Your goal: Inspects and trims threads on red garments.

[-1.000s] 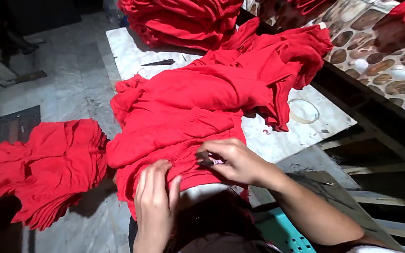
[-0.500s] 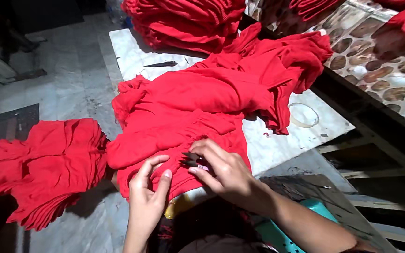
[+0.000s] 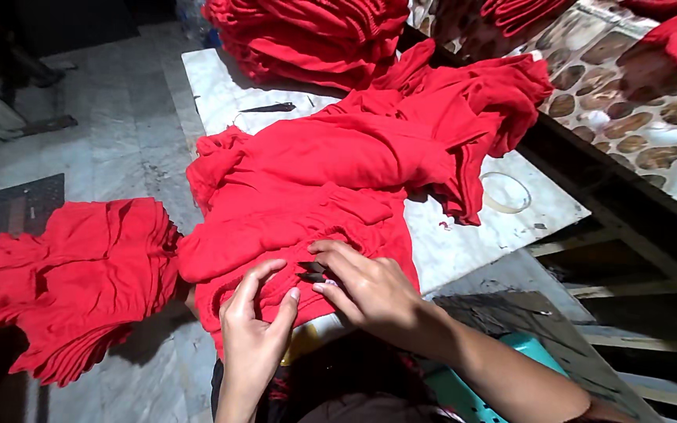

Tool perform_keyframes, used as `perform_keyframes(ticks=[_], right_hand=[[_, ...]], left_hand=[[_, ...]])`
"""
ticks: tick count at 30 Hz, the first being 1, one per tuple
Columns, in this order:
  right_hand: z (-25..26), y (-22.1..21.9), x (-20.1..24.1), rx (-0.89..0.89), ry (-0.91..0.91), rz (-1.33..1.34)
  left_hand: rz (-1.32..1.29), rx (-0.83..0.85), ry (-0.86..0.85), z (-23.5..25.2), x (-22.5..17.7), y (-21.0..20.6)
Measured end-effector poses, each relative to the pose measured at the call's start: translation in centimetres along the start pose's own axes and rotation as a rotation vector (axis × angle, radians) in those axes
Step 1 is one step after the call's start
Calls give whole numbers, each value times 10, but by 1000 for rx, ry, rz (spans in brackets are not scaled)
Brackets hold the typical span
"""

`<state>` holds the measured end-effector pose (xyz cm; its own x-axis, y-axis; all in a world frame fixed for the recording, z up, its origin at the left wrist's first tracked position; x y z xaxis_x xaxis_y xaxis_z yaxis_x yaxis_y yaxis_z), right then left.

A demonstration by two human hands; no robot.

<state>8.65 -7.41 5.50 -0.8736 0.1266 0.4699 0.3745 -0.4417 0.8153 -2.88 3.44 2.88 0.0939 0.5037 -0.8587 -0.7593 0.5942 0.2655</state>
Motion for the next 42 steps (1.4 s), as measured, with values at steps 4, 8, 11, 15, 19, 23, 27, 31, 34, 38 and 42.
perform_keyframes(ticks=[4, 8, 11, 15, 19, 23, 27, 31, 34, 38, 42], right_hand=[[2, 0, -1, -63, -16, 145], [-1, 2, -6, -37, -37, 238], [-2, 2, -8, 34, -26, 278], [-3, 2, -9, 95, 29, 292], [-3, 2, -6, 131, 86, 237], [-1, 2, -3, 125, 86, 168], [1, -1, -1, 115, 88, 147], [1, -1, -2, 53, 133, 101], [-1, -1, -1, 73, 159, 101], [1, -3, 5, 51, 137, 73], [4, 6, -4, -92, 116, 64]], left_hand=[[90, -9, -17, 0, -1, -2], [253, -34, -42, 3, 0, -5], [264, -56, -13, 5, 1, -5], [-17, -42, -18, 2, 0, -2], [-151, -42, -36, -2, 1, 1], [-112, 27, -93, -6, 1, 1], [-21, 65, -135, -8, 1, 0], [-41, 53, -147, -8, 3, 1], [-96, 44, -131, -7, 3, 2], [-90, 55, -108, -7, 3, -1], [-12, 141, -176, -12, -3, 6]])
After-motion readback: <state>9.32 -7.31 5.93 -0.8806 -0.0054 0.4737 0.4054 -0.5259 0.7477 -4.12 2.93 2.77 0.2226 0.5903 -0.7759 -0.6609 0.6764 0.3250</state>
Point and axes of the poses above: each hand's wrist, its own z-axis towards the middle knuckle, its own y-axis out of the back of the hand, x = y × z, the point moved 6 cm from there along z, towards the middle knuckle, and after that the axes turned 4 degrees about z, right-handed, at the moved point
